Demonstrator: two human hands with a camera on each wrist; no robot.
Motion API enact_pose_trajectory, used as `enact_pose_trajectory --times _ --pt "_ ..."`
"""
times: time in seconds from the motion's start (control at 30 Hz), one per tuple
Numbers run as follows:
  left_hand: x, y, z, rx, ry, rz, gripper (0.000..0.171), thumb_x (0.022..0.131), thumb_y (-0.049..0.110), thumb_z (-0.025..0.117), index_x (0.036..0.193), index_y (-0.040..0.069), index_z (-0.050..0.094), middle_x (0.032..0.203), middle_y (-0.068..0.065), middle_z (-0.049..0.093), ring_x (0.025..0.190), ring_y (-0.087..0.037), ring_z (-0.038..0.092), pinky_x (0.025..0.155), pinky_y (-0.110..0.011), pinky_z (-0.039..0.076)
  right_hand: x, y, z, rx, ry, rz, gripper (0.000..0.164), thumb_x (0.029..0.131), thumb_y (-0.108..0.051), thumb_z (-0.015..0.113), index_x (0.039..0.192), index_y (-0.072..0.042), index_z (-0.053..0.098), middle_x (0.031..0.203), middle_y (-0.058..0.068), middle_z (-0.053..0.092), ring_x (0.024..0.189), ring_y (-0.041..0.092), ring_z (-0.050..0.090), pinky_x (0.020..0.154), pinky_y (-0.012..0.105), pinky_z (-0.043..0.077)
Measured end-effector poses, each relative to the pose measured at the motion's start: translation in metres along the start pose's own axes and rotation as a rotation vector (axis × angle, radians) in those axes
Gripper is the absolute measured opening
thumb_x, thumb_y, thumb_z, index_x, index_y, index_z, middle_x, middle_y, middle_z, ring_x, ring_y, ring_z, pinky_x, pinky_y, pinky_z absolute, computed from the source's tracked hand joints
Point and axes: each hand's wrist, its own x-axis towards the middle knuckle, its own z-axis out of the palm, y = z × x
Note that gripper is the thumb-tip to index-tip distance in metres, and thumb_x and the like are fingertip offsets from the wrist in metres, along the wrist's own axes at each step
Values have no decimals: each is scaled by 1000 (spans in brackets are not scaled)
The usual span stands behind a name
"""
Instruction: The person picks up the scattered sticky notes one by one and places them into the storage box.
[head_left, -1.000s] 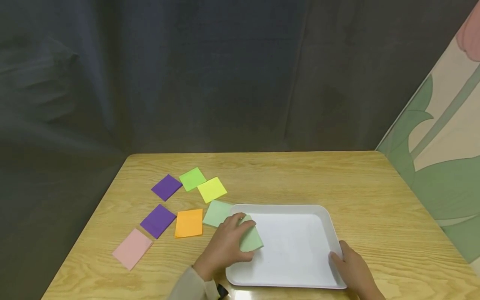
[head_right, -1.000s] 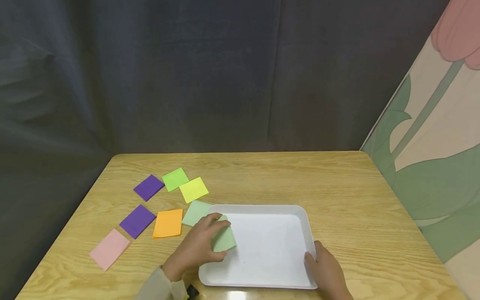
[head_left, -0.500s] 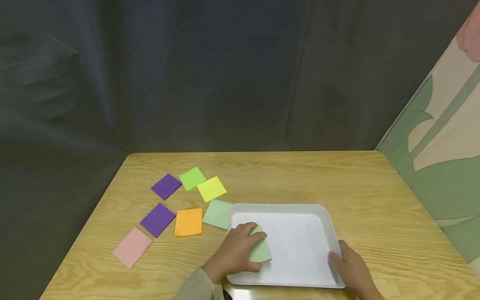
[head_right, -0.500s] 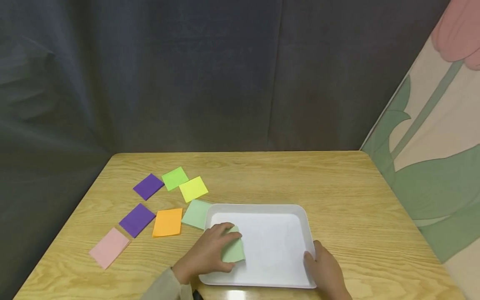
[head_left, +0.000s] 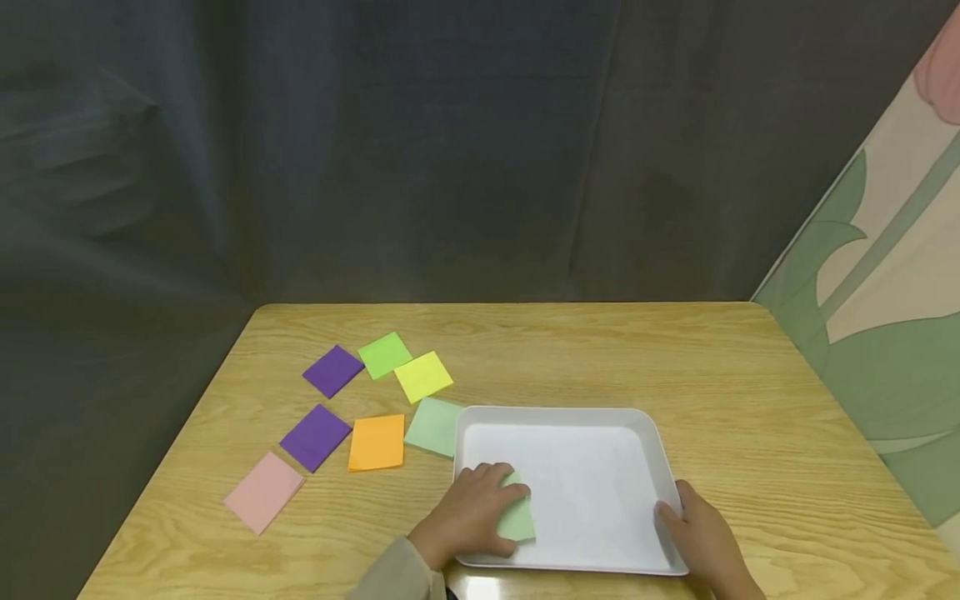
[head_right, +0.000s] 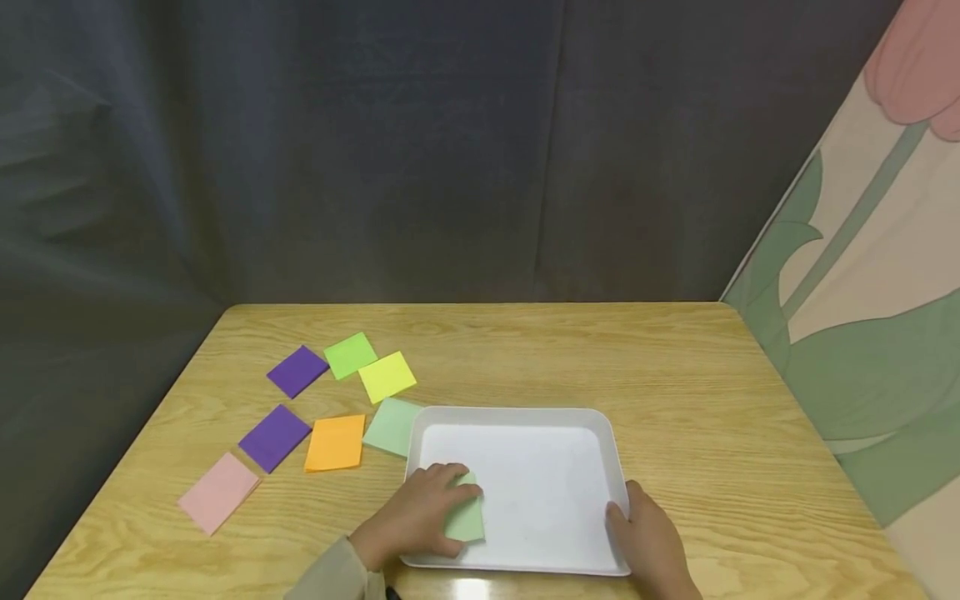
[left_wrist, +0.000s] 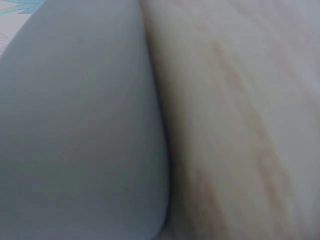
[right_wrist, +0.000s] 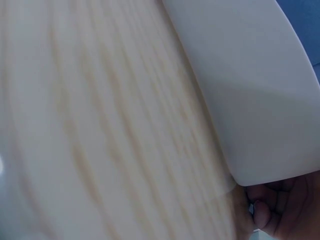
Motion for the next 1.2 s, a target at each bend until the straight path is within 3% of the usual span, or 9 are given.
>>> enact_pose_trajectory --times 0.23,0.83,1.03,1.2 --pt "0 1 -1 27 -47 12 56 57 41 70 108 26 54 111 0 46 96 -15 42 75 -28 34 -1 0 0 5 -2 -2 37 83 -14 48 109 12 41 98 32 53 82 38 55 66 48 43" --pt "-3 3 -4 -32 -119 24 55 62 42 68 112 25 52 116 0 44 100 -15 41 78 -29 34 -2 0 -1 9 -5 9 39 84 -15 47 111 12 40 101 33 51 85 41 53 68 48 42" --pt "-4 -2 -5 -65 -65 40 55 68 43 65 115 19 51 119 -1 45 107 -16 40 84 -33 33 -1 1 0 7 -6 8 38 84 -14 46 111 13 40 101 34 50 85 41 53 68 48 42" --pt "-6 -11 -10 -107 -4 13 52 70 42 64 114 17 52 119 -2 46 110 -18 39 88 -37 29 0 1 -1 14 -12 10 38 85 -14 45 111 13 40 101 34 50 85 41 53 68 48 42"
